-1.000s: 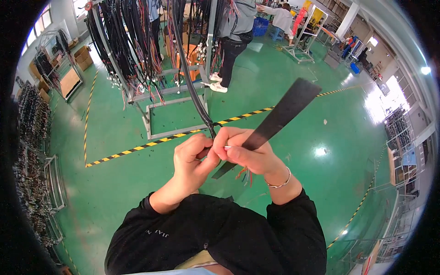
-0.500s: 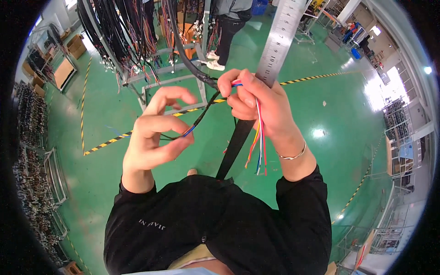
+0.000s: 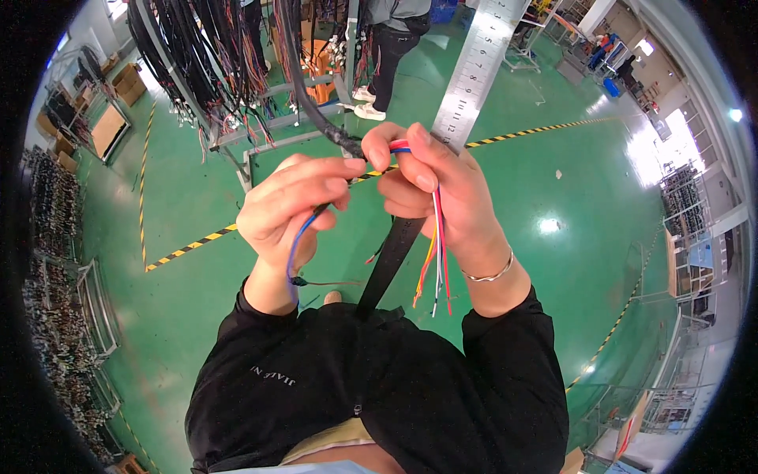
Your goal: Measure and cut individual wires within a larger cable harness using a metal ruler and scissors.
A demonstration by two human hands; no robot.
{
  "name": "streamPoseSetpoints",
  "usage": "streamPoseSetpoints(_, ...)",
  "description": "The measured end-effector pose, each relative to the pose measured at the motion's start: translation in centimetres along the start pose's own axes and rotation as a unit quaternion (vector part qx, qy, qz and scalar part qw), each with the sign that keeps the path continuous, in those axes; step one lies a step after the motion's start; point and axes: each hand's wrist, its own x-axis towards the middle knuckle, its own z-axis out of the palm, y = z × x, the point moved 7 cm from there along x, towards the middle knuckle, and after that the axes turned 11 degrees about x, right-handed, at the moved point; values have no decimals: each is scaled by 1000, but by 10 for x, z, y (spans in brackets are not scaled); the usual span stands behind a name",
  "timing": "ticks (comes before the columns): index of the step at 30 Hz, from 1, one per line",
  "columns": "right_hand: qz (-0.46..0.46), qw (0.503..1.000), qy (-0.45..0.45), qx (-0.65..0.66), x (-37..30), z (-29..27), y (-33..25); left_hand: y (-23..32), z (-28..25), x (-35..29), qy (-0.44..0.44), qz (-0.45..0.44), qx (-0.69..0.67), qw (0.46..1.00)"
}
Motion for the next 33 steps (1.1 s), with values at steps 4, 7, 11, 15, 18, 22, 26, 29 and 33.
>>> streamPoseSetpoints(4, -1, 999, -38, 16, 0, 4, 6, 14, 10, 13, -59, 104, -4, 993)
streamPoseSetpoints(7, -19, 994, -91, 57, 1, 5, 12, 8, 8, 18, 9, 35, -116, 993)
streamPoseSetpoints(11, -18, 989, -126, 79, -4, 18, 20, 8, 14, 11, 39, -41, -437, 898)
streamPoseSetpoints(15, -6, 992, -107, 61, -1, 29, 20, -2, 15, 10, 77, -157, -517, 838)
streamPoseSetpoints(18, -13, 994, -104, -20, -1, 29, 18, -7, 12, 11, 22, -226, -489, 842)
streamPoseSetpoints(22, -18, 996, -32, -78, -7, 14, 17, -22, 11, 8, 19, -325, -500, 803)
streamPoseSetpoints(26, -9, 996, -2, -90, -9, 13, 13, -24, 9, 15, 11, -365, -463, 808)
streamPoseSetpoints(29, -22, 996, 6, -85, -6, 16, 8, -25, 8, 20, 4, -375, -449, 811)
streamPoseSetpoints(33, -27, 996, 29, -84, -7, 14, 5, -25, 5, 23, 4, -386, -430, 816)
